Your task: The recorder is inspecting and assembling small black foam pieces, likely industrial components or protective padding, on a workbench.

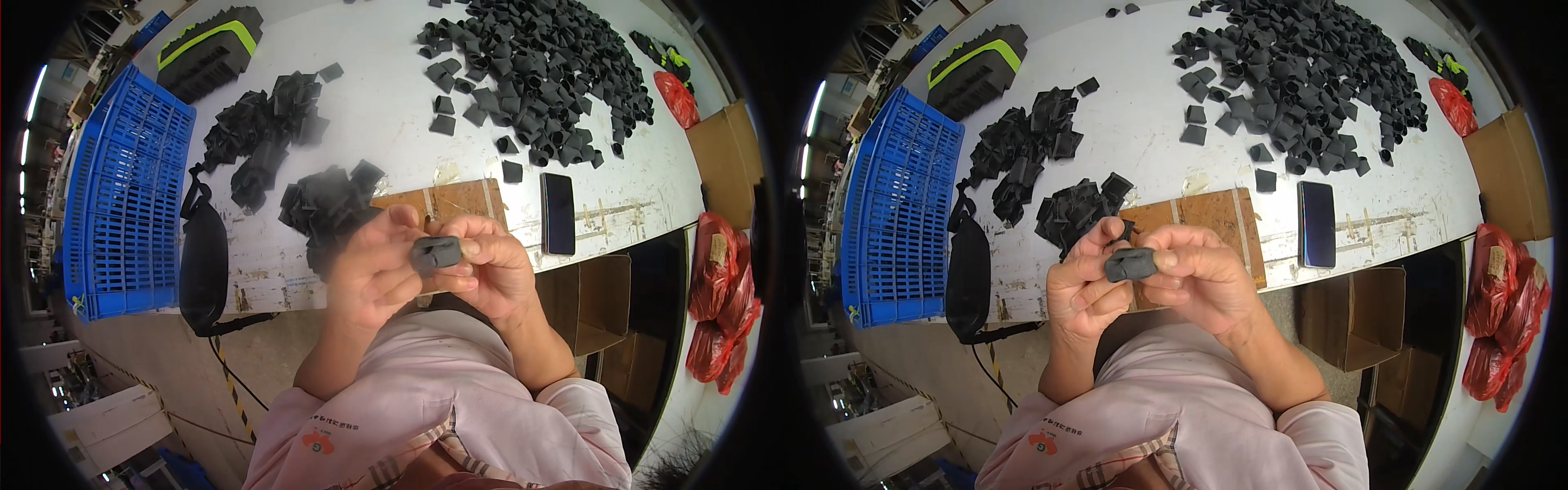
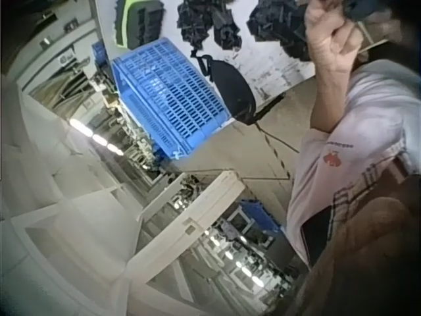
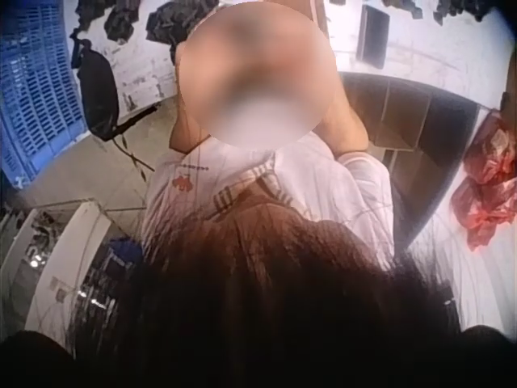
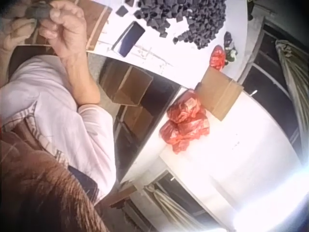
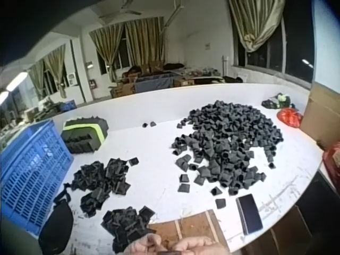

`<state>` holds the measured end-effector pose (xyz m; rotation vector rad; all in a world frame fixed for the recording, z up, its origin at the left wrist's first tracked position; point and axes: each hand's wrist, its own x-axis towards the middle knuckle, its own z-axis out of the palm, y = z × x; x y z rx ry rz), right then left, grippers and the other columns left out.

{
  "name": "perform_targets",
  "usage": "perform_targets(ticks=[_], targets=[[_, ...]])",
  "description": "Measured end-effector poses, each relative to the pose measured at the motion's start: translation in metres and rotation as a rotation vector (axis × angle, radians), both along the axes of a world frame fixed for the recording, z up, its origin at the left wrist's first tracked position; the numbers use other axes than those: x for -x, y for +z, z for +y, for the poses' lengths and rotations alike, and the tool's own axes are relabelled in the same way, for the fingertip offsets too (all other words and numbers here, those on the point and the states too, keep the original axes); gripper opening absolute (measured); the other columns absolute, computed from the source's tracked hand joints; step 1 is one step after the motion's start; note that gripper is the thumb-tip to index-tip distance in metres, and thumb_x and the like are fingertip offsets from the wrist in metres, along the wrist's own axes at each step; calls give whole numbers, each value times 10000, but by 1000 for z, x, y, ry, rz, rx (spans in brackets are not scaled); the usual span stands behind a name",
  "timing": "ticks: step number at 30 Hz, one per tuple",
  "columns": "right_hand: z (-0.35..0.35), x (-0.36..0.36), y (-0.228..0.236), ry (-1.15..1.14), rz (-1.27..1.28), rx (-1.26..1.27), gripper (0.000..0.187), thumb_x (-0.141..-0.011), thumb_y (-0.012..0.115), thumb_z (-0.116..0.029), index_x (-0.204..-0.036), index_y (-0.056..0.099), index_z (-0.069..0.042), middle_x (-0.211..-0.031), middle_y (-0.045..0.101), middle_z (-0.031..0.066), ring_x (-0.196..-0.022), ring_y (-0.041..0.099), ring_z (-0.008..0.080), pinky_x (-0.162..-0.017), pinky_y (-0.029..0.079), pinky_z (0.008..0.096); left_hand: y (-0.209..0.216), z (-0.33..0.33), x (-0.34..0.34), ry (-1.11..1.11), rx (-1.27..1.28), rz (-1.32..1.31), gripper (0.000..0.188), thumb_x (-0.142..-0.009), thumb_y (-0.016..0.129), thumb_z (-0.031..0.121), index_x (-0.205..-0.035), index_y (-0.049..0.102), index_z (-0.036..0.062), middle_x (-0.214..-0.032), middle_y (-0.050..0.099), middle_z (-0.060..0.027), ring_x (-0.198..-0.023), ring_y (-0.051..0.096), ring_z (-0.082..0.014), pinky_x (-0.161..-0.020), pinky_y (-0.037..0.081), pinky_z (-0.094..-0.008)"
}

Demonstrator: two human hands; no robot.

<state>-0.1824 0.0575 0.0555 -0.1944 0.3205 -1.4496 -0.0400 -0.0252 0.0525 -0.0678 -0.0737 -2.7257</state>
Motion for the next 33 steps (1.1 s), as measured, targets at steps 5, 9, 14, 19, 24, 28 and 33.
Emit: perform_targets(ticks=[5, 9, 14, 19, 24, 28, 33], targets=[[-13, 9, 31, 39, 239, -72, 126, -843, 572, -140, -798, 556, -23, -638, 479, -12, -518, 351, 42, -436, 268, 178, 10, -9, 5, 129, 185, -222, 184, -828, 436, -60, -992, 462, 21, -827, 597, -141, -358, 323, -26, -325, 239, -172], [-22, 16, 21, -12, 631, -41, 199, -863, 584, -227, -754, 543, -66, -612, 429, -71, -513, 311, 0, -433, 239, 167, 0, -12, 7, 196, 186, -355, 205, -816, 441, -62, -1000, 466, 26, -778, 581, -109, -366, 308, -25, -341, 246, -179], [-22, 17, -20, 57, 689, 36, 235, -873, 564, -274, -740, 533, -83, -609, 417, -74, -511, 306, 10, -442, 231, 170, -28, -10, 0, 207, 178, -362, 237, -835, 435, -43, -1068, 442, 1, -793, 573, -108, -336, 303, -27, -337, 241, -177], [-34, 24, -15, 41, 704, 79, 240, -878, 554, -281, -733, 525, -91, -610, 409, -75, -503, 302, 16, -438, 224, 170, -13, -8, 4, 212, 236, -268, 256, -834, 428, -63, -1084, 434, -8, -913, 603, -158, -339, 303, -26, -337, 234, -182], [-32, 18, -32, 46, 797, 105, 221, -876, 560, -259, -767, 542, -67, -651, 442, -76, -593, 351, 22, -509, 283, 179, -35, -5, -1, 251, 249, -393, 262, -831, 426, -72, -1086, 450, -19, -858, 603, -140, -333, 313, -31, -337, 246, -185], [-30, 21, -18, 64, 830, 84, 230, -876, 561, -254, -768, 549, -51, -669, 458, -70, -624, 365, 24, -544, 303, 186, -40, -10, -1, 107, -27, -169, 304, -807, 386, -86, -1096, 447, -15, -789, 585, -118, -323, 304, -40, -339, 239, -192], [-30, 20, -30, 86, 814, 125, 244, -879, 555, -262, -773, 557, -43, -670, 468, -65, -628, 377, 27, -548, 313, 192, -37, -4, 4, 162, 103, -200, 310, -794, 403, -62, -1098, 442, -18, -812, 574, -120, -314, 292, -48, -339, 244, -201]])
